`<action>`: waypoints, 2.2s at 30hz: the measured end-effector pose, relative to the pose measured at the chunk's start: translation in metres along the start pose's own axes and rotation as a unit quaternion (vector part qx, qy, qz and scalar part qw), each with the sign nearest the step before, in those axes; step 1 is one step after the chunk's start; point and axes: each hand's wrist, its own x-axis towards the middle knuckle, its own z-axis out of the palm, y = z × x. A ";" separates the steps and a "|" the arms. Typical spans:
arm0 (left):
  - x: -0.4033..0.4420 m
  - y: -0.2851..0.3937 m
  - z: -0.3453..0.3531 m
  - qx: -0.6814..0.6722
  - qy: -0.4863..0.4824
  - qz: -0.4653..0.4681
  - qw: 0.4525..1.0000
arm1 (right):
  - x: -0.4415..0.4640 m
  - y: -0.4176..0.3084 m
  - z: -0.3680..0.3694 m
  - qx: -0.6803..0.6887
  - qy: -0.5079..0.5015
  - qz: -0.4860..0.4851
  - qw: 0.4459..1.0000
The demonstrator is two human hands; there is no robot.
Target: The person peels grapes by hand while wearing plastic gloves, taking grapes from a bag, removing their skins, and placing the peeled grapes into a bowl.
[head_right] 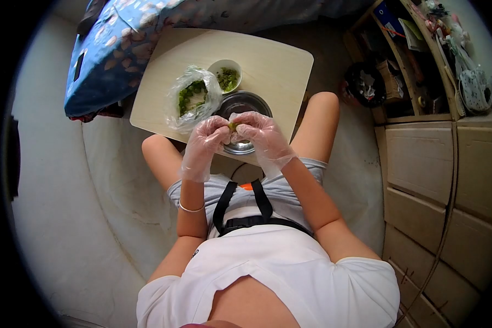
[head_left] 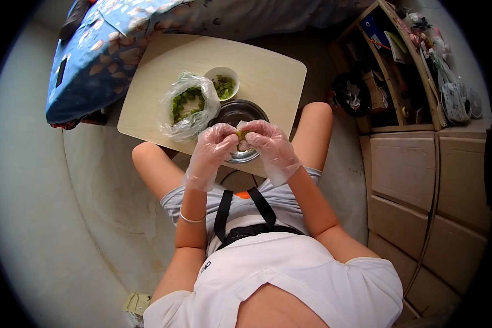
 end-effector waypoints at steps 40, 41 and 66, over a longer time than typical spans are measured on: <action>0.185 -0.005 -0.068 0.406 0.101 0.167 0.893 | 0.000 0.013 -0.028 0.334 -0.024 0.087 0.938; 0.181 -0.002 -0.067 0.406 0.101 0.167 0.893 | 0.001 0.013 -0.028 0.332 -0.022 0.087 0.939; -0.016 0.039 0.028 0.483 0.085 0.274 0.828 | -0.008 0.006 0.009 -0.028 0.045 -0.116 0.992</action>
